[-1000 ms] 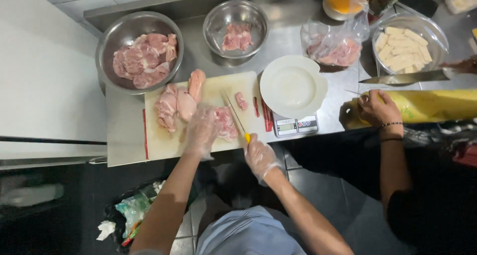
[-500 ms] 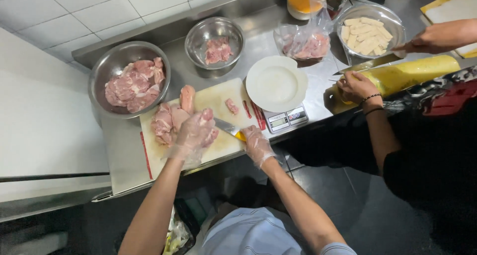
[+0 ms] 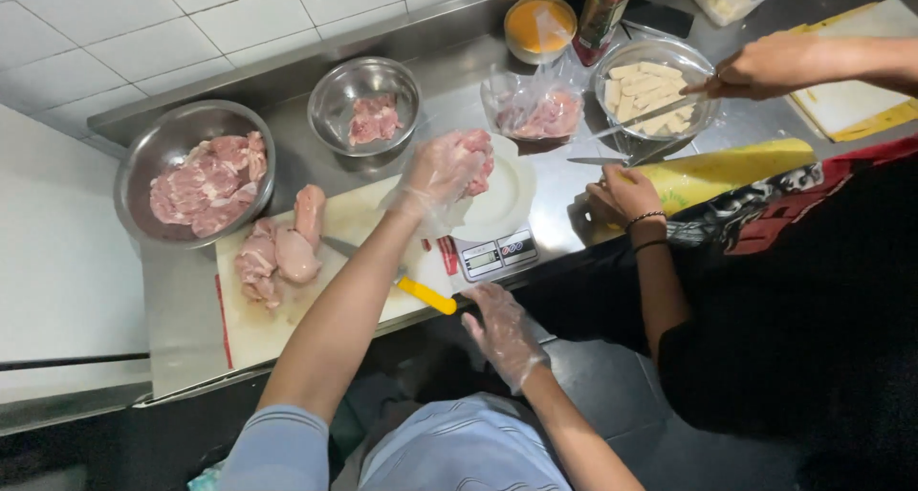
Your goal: The person cuts raw meat on a cutting board using a knife, weighs portions on a digital scale, and places them into a bowl. The person also handles a plastic bag and a roll of plastic wrap.
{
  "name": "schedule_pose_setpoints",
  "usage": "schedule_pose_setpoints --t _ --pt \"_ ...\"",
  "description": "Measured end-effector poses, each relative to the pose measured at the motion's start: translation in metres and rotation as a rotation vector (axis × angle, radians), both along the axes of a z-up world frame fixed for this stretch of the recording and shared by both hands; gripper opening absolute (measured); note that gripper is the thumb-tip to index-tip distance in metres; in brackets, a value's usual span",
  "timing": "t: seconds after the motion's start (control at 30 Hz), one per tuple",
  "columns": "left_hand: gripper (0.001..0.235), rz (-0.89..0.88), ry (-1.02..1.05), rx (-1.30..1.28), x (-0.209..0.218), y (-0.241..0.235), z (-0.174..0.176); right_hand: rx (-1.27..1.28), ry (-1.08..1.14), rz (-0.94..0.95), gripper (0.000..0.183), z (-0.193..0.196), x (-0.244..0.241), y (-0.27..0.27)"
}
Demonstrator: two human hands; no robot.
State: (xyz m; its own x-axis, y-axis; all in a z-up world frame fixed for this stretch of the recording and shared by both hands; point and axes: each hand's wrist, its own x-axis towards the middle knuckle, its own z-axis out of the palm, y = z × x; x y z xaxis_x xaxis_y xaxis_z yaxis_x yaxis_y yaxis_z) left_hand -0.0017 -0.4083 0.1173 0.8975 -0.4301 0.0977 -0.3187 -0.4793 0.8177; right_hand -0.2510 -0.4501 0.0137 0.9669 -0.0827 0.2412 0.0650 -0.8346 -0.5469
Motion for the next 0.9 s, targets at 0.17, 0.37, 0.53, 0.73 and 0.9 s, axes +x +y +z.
schedule_pose_setpoints --t 0.17,0.37,0.53,0.73,0.9 --pt "0.038 -0.123 0.255 0.303 0.012 -0.042 -0.021 0.093 0.204 -0.119 0.036 -0.025 -0.026 -0.068" --pt "0.044 -0.013 0.130 0.655 0.012 0.000 -0.052 0.165 0.182 -0.160 0.033 -0.012 -0.024 -0.096" --pt "0.047 0.093 0.074 0.542 -0.020 0.064 -0.022 0.278 0.227 -0.180 0.033 0.002 -0.013 -0.090" --pt "0.038 0.226 -0.075 0.386 -0.029 0.172 -0.103 0.329 0.314 -0.270 0.031 0.012 0.009 -0.093" --pt "0.032 0.185 -0.066 0.243 -0.058 0.218 -0.090 0.327 0.364 -0.368 0.032 0.012 0.025 -0.095"
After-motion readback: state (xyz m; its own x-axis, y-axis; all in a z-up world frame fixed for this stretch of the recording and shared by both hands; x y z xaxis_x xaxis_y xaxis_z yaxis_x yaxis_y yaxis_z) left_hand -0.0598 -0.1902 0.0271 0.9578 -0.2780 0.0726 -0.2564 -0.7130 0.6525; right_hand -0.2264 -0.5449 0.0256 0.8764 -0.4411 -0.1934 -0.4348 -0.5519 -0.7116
